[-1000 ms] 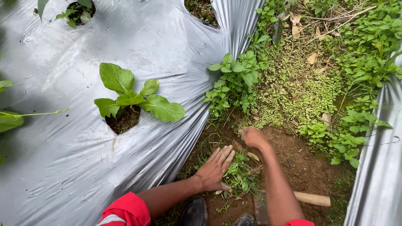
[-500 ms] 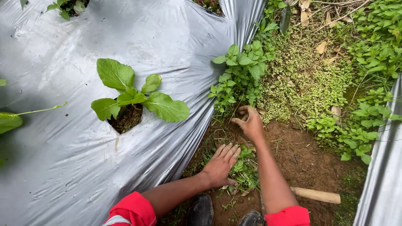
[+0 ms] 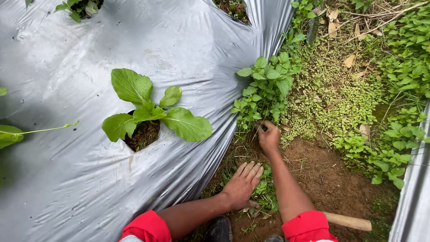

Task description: The person uses a small hand hoe to loosen the soil and remove weeds from the edge of a garden bed covered with plastic mulch. They pull the weeds out by hand and toss them aside, working along the row of plants.

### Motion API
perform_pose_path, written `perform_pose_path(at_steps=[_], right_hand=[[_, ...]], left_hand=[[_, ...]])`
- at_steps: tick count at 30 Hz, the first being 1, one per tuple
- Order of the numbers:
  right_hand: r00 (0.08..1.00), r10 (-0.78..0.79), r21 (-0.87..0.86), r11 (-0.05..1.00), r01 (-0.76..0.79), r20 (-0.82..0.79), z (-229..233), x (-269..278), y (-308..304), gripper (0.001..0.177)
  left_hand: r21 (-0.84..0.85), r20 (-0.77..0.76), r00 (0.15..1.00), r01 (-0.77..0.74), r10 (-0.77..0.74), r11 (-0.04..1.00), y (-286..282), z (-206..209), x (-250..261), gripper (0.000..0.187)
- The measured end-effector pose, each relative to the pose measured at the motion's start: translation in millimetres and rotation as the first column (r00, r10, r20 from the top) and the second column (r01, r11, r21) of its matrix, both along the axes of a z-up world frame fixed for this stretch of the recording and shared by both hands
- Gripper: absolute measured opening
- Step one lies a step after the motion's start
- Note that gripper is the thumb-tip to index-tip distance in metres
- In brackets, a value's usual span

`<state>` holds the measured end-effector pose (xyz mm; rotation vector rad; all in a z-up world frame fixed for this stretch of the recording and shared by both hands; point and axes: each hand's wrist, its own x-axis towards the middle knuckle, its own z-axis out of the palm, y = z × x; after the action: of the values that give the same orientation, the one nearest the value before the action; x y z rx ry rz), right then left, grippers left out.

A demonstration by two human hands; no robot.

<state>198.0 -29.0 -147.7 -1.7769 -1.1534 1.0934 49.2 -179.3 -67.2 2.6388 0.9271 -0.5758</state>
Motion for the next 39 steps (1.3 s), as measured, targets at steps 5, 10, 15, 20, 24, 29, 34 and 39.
perform_pose_path(at_steps=[5, 10, 15, 20, 24, 29, 34, 39], right_hand=[[0.986, -0.164, -0.032, 0.986, 0.163, -0.02, -4, 12, 1, 0.019], [0.824, -0.363, -0.091, 0.928, 0.36, -0.436, 17, 1, -29, 0.013], [0.689, -0.442, -0.12, 0.878, 0.463, -0.574, 25, -5, -46, 0.02], [0.954, -0.17, -0.223, 0.968, 0.115, -0.248, 82, -50, -33, 0.068], [0.941, -0.262, -0.24, 0.948, 0.209, -0.215, 42, -47, -29, 0.052], [0.741, -0.383, -0.211, 0.924, 0.32, -0.551, 15, -27, -20, 0.036], [0.628, -0.362, -0.13, 0.914, 0.384, -0.689, 13, -17, -30, 0.022], [0.838, -0.262, -0.103, 0.964, 0.244, -0.479, 61, -52, -23, 0.07]], left_hand=[[-0.08, 0.002, 1.0, -0.028, 0.028, 0.996, 3, 8, 1, 0.121], [-0.037, 0.034, 0.999, -0.029, 0.03, 0.999, -2, -6, 3, 0.123], [-0.092, 0.037, 0.998, -0.038, 0.042, 0.995, 1, -1, 2, 0.12], [-0.028, 0.039, 0.999, 0.001, 0.0, 1.0, -2, -15, 3, 0.118], [-0.072, 0.038, 0.999, -0.001, 0.004, 0.997, -1, -10, 3, 0.112], [-0.061, 0.075, 0.996, -0.044, 0.048, 0.997, -3, -17, 4, 0.123], [-0.09, 0.062, 0.996, -0.057, 0.063, 0.994, -1, -8, 4, 0.123], [-0.146, 0.049, 0.997, -0.051, 0.059, 0.988, 0, -1, 2, 0.113]])
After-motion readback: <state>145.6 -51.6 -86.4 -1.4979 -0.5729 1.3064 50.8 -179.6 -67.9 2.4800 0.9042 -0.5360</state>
